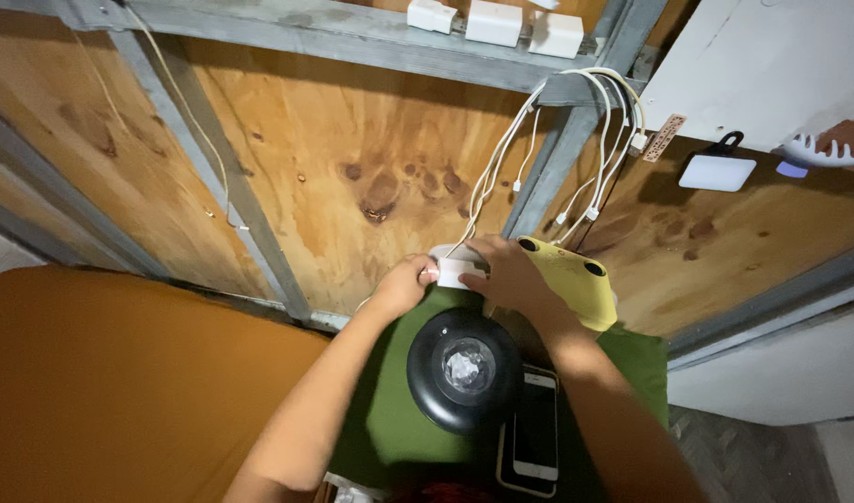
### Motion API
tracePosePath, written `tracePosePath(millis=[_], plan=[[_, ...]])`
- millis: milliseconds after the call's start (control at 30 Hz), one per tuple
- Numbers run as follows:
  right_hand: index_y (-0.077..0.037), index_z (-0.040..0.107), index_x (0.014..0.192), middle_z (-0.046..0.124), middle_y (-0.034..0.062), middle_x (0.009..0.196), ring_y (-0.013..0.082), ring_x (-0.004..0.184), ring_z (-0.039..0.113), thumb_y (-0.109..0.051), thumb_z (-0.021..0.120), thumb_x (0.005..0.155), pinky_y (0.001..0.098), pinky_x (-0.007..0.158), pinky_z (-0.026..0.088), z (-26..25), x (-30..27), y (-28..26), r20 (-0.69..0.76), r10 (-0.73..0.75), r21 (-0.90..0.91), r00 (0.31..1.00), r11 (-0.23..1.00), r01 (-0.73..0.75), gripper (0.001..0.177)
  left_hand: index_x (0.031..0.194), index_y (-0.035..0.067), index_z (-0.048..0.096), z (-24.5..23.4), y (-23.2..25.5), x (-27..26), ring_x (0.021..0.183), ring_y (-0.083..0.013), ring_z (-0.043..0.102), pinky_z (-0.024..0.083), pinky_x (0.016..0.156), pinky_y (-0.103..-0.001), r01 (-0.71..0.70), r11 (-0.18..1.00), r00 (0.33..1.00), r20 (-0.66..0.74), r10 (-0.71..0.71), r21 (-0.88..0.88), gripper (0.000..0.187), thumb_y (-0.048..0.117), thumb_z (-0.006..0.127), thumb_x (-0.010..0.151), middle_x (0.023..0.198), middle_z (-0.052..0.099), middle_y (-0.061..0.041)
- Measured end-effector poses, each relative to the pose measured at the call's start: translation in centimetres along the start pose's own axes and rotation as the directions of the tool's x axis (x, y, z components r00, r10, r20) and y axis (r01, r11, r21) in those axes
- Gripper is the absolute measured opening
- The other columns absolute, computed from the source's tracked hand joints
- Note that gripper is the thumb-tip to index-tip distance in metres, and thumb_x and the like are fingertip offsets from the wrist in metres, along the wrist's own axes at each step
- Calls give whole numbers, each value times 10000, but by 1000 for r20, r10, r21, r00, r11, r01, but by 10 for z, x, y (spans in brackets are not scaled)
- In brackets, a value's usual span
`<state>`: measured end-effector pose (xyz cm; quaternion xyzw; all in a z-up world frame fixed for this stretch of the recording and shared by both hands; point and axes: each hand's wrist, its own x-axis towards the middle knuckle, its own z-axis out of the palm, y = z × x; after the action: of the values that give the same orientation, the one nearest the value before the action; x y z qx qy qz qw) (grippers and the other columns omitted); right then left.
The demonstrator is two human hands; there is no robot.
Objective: The person connects multiple white charging adapters and cables to a wall-mounted power strip and a yellow portable power bank. They plug a smartphone into one of the cables and place it on a green cushion. The person then moves to a nearby chair and opens a white remote control to replace its batteries.
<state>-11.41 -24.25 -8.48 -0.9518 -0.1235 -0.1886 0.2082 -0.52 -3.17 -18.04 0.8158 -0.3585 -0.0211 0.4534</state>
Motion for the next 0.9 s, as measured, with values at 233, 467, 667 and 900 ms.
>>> tracePosePath(millis=[233, 467, 667, 900], plan=[[2, 529, 1425, 618, 217, 1234, 350, 1143, 619, -454, 821, 780, 395, 976, 487, -13, 8, -7, 139, 104, 130, 985, 984, -122, 842, 1042, 86, 663, -35, 40, -5, 941, -342, 694, 537, 842, -420, 71, 994, 997, -22, -73, -84, 149, 208, 622, 966, 982, 730, -161], [-27, 550, 1425, 641, 180, 1238, 307, 1142, 636, -371, 839, 793, 365, 977, 498, -34, 11, -31, 118, 131, 234, 984, 960, -155, 776, 1036, 59, 659, -65, 79, -12, 876, -309, 713, 545, 809, -398, 49, 990, 998, -43, -56, -134, 171, 213, 630, 967, 916, 734, -146], [-52, 557, 1432, 622, 151, 1250, 285, 1127, 611, -267, 885, 754, 366, 957, 477, -60, 26, -54, 71, 119, 193, 990, 972, -131, 783, 1020, 34, 692, -92, 110, -16, 901, -342, 700, 538, 802, -423, -136, 991, 981, -139, 136, 4, 161, 169, 669, 935, 942, 724, -173], [-58, 597, 1404, 640, 129, 1236, 251, 1095, 640, -240, 879, 754, 329, 943, 510, -79, 27, -65, 12, 106, 295, 994, 950, -104, 732, 1052, 45, 688, -106, 133, -12, 953, -400, 681, 534, 825, -469, -254, 965, 952, -163, 260, 59, 166, 155, 666, 930, 991, 714, -200]])
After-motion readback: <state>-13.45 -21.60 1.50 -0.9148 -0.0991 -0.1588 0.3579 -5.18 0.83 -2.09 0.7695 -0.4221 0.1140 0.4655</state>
